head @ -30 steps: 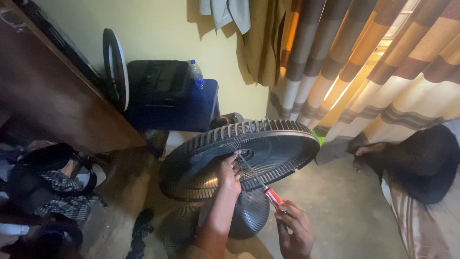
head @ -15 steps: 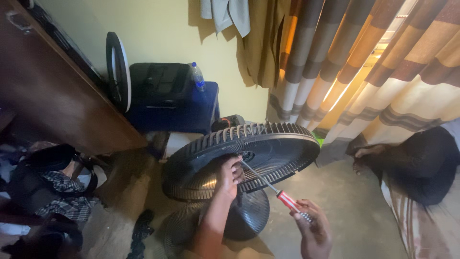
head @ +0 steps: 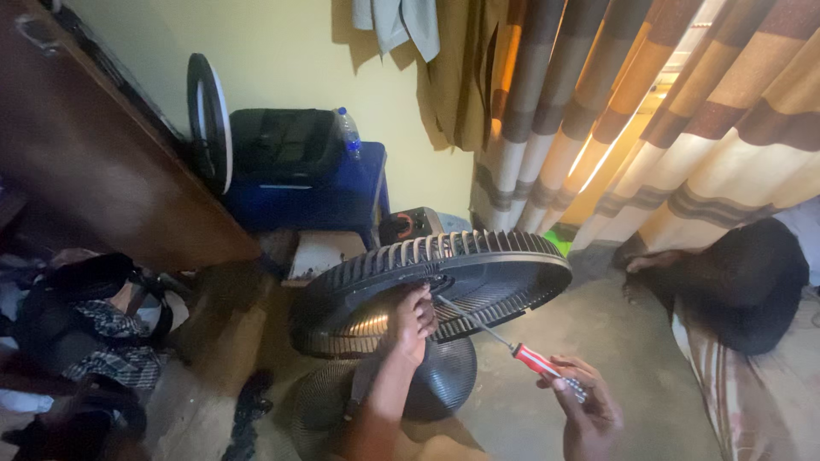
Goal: The person uses a screwdriver to loosen and remove the front grill of a standing fan. They detach the grill, set it aside, and continue to manipulate the fan assembly with the screwdriver.
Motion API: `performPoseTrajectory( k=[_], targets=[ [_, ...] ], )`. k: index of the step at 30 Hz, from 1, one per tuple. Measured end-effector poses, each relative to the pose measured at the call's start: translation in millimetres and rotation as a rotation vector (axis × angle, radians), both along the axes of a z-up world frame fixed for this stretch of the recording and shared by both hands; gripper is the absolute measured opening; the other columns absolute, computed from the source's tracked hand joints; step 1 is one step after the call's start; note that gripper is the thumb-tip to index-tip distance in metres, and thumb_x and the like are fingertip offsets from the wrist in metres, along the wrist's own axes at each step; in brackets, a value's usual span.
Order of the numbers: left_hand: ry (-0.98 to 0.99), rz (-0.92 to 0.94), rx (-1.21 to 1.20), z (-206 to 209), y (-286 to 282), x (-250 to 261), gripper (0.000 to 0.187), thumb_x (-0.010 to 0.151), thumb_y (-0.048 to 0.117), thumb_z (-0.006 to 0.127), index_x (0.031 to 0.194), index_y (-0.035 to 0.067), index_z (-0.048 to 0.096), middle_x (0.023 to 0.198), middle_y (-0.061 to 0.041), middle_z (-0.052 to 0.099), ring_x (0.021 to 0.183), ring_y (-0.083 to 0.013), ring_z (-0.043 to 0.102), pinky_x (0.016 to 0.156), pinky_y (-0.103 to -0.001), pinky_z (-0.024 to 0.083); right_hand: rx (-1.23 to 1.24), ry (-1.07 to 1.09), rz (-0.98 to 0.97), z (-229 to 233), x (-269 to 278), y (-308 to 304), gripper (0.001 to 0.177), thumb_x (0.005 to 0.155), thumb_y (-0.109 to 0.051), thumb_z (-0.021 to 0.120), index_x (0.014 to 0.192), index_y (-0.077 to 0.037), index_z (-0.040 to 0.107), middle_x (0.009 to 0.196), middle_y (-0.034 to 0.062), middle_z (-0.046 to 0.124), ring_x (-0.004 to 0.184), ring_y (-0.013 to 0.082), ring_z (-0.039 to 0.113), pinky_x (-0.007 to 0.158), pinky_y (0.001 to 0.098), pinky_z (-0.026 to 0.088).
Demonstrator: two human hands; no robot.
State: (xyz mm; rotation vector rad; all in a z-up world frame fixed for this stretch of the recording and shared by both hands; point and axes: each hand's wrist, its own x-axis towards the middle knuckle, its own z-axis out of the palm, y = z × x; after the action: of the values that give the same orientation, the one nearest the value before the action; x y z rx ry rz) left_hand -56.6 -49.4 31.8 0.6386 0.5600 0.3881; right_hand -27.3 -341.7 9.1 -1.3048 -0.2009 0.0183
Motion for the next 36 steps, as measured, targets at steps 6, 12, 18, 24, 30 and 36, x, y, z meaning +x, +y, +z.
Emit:
performPoseTrajectory(
  k=[6, 12, 18, 24, 30, 36],
  targets=[
    [-0.307, -0.142, -0.389, -10, -14, -24, 0.013, 0.089, 0.016, 0.053, 0.079, 0.008, 0.054, 0.059, 0.002, 0.043, 0.044, -0.009, 0.036, 0.04, -0.024, 0.032, 0.309, 0.043, 0.053, -5, 7, -20, 0.014, 0.094, 0.003, 0.063, 0.107, 0.006, 0.067, 0.12, 0.0265, 0.066, 0.098, 0.0318, 0.07, 0.081, 0.0463, 0.059],
    [-0.275, 0.023, -0.607, -12, -54, -34, 0.009, 0.083, 0.01, 0.048, 0.08, 0.005, 0.054, 0.069, -0.007, 0.053, 0.054, -0.0162, 0.047, 0.052, -0.031, 0.042, 0.276, 0.07, 0.036, -11, -3, -33, 0.014, 0.093, 0.0, 0.065, 0.106, 0.007, 0.066, 0.118, 0.0283, 0.066, 0.093, 0.0337, 0.07, 0.081, 0.0469, 0.059],
    [-0.134, 0.031, -0.532, -10, -79, -45, 0.018, 0.086, 0.01, 0.05, 0.094, -0.002, 0.061, 0.069, -0.005, 0.051, 0.054, -0.0147, 0.044, 0.051, -0.03, 0.04, 0.275, 0.204, 0.127, -15, -14, -32, 0.018, 0.093, -0.006, 0.066, 0.107, 0.005, 0.065, 0.108, 0.0291, 0.069, 0.083, 0.034, 0.07, 0.073, 0.0452, 0.057],
    [-0.235, -0.199, 0.028, -26, -118, -77, 0.031, 0.092, 0.024, 0.058, 0.109, 0.0, 0.07, 0.057, 0.007, 0.039, 0.045, -0.006, 0.032, 0.04, -0.023, 0.027, 0.227, 0.536, 0.358, -10, -28, 3, 0.021, 0.092, -0.009, 0.062, 0.108, 0.005, 0.065, 0.101, 0.0182, 0.072, 0.083, 0.0275, 0.07, 0.075, 0.0416, 0.055],
    [0.138, -0.062, 0.34, -51, -107, -86, 0.035, 0.098, 0.04, 0.064, 0.098, 0.005, 0.073, 0.061, 0.003, 0.05, 0.046, -0.008, 0.04, 0.043, -0.024, 0.031, 0.247, 0.518, 0.697, -8, -41, 37, 0.022, 0.096, -0.011, 0.061, 0.111, 0.004, 0.067, 0.096, 0.0151, 0.071, 0.082, 0.023, 0.067, 0.076, 0.0377, 0.052],
    [0.11, 0.293, -0.062, -69, -83, -86, 0.027, 0.094, 0.035, 0.068, 0.085, 0.011, 0.061, 0.064, 0.0, 0.057, 0.048, -0.013, 0.052, 0.042, -0.026, 0.036, 0.02, 0.317, 0.738, -29, -19, 79, 0.018, 0.1, -0.012, 0.062, 0.101, 0.003, 0.071, 0.094, 0.0174, 0.074, 0.081, 0.0208, 0.065, 0.079, 0.0353, 0.051]
  ],
)
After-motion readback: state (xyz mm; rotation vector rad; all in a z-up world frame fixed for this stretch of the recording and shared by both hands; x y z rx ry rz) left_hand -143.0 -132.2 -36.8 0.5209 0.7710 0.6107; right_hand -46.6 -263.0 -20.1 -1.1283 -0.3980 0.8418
